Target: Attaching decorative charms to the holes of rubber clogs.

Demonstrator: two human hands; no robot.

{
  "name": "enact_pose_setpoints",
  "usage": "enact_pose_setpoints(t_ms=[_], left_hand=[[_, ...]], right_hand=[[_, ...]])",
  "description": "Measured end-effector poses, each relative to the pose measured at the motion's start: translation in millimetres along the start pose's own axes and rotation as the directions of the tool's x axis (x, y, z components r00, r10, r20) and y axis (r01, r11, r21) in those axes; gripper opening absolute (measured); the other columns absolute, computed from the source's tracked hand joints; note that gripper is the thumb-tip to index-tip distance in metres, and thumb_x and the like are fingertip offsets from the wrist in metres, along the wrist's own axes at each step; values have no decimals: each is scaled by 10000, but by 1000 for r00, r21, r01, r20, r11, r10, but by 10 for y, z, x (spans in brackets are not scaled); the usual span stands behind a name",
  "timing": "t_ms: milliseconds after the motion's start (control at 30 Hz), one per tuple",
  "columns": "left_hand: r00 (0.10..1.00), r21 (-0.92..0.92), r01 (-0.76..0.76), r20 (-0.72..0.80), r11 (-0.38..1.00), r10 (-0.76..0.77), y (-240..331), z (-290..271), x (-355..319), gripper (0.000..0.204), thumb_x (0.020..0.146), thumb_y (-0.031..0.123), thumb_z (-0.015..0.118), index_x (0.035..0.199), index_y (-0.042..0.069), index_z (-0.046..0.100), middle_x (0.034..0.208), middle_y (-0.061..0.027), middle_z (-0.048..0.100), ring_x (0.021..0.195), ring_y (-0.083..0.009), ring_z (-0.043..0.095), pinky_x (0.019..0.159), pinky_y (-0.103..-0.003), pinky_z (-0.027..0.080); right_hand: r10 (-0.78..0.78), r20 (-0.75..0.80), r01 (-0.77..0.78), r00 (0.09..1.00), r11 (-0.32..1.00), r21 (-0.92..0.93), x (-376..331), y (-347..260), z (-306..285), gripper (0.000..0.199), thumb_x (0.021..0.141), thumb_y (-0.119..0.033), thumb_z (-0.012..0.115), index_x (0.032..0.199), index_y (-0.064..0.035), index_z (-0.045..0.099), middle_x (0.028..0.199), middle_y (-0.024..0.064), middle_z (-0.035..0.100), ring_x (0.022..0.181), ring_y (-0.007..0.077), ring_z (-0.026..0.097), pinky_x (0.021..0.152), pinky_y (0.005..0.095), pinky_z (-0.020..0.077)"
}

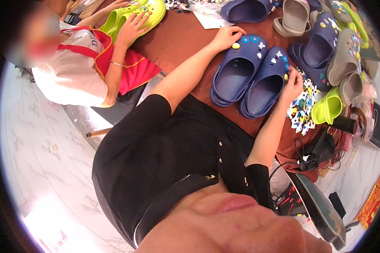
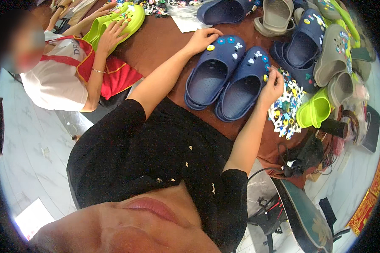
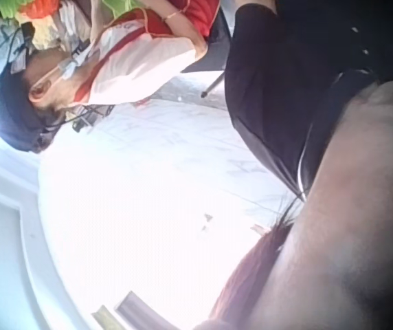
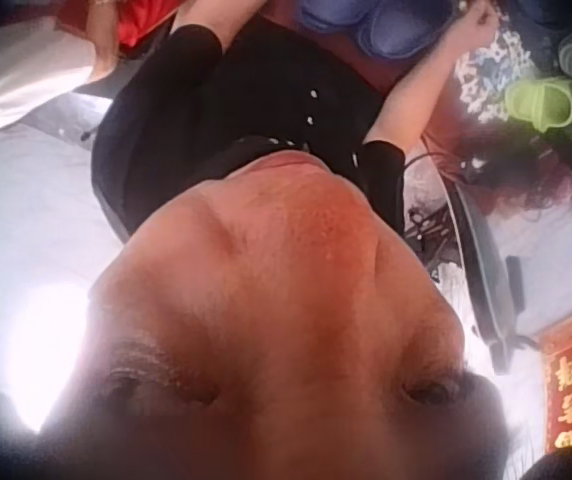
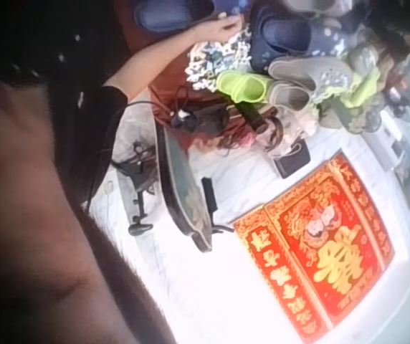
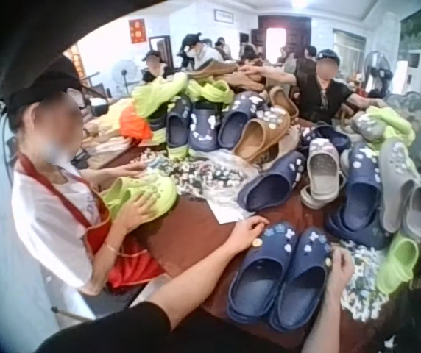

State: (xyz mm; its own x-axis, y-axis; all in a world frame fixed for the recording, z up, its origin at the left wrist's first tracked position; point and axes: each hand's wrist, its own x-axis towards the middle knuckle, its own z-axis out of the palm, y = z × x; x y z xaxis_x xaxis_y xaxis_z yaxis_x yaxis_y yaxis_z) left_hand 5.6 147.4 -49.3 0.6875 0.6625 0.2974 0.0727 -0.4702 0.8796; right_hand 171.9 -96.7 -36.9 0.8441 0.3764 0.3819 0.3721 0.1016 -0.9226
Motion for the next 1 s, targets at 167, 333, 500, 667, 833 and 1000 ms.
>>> enact_pose_setpoints(t_ms=[167,333,500,667,833,1000], left_hand=[[1000,8,-21,-11,1000,21,-26,-28,10,221,922,182,599,1039,46,729,944,-126,733,895,-224,697,851,-337,520],[1000,15,-16,-6,1000,16,-22,-21,14,224,923,178,599,1040,37,726,954,-129,733,904,-223,697,852,-338,520],[999,41,-32,-10,999,32,-41,-33,14,223,925,171,594,1043,35,726,958,-127,734,912,-221,699,855,-336,521],[999,45,-34,-7,998,34,-45,-22,10,226,926,172,593,1045,34,726,960,-127,735,920,-223,700,859,-339,522],[999,53,-45,-8,998,46,-37,-28,10,231,927,177,592,1051,34,725,970,-130,737,929,-232,699,868,-342,519],[1000,46,-23,-5,999,23,1,-29,0,229,927,176,591,1052,37,724,978,-131,736,934,-236,699,872,-344,518]], right_hand=[[37,-13,-36,999,997,64,-9,-12,37,188,988,-142,597,959,26,676,972,92,703,891,135,631,840,265,490],[31,-38,-28,999,998,62,-23,-46,44,186,991,-142,595,967,24,675,942,81,700,832,118,626,782,247,492],[41,-40,-39,998,998,47,-43,-106,44,186,995,-140,587,972,25,670,914,83,698,809,110,622,753,238,490],[69,-47,-64,996,993,97,-45,-102,27,182,998,-140,582,969,19,664,865,74,693,771,106,617,732,232,491],[94,-54,-88,994,990,107,-46,-113,22,182,997,-147,589,962,17,661,842,68,688,762,105,615,723,232,491],[91,-62,-86,994,993,80,-47,-113,12,189,995,-159,596,959,14,661,830,63,684,753,100,606,717,229,487]])
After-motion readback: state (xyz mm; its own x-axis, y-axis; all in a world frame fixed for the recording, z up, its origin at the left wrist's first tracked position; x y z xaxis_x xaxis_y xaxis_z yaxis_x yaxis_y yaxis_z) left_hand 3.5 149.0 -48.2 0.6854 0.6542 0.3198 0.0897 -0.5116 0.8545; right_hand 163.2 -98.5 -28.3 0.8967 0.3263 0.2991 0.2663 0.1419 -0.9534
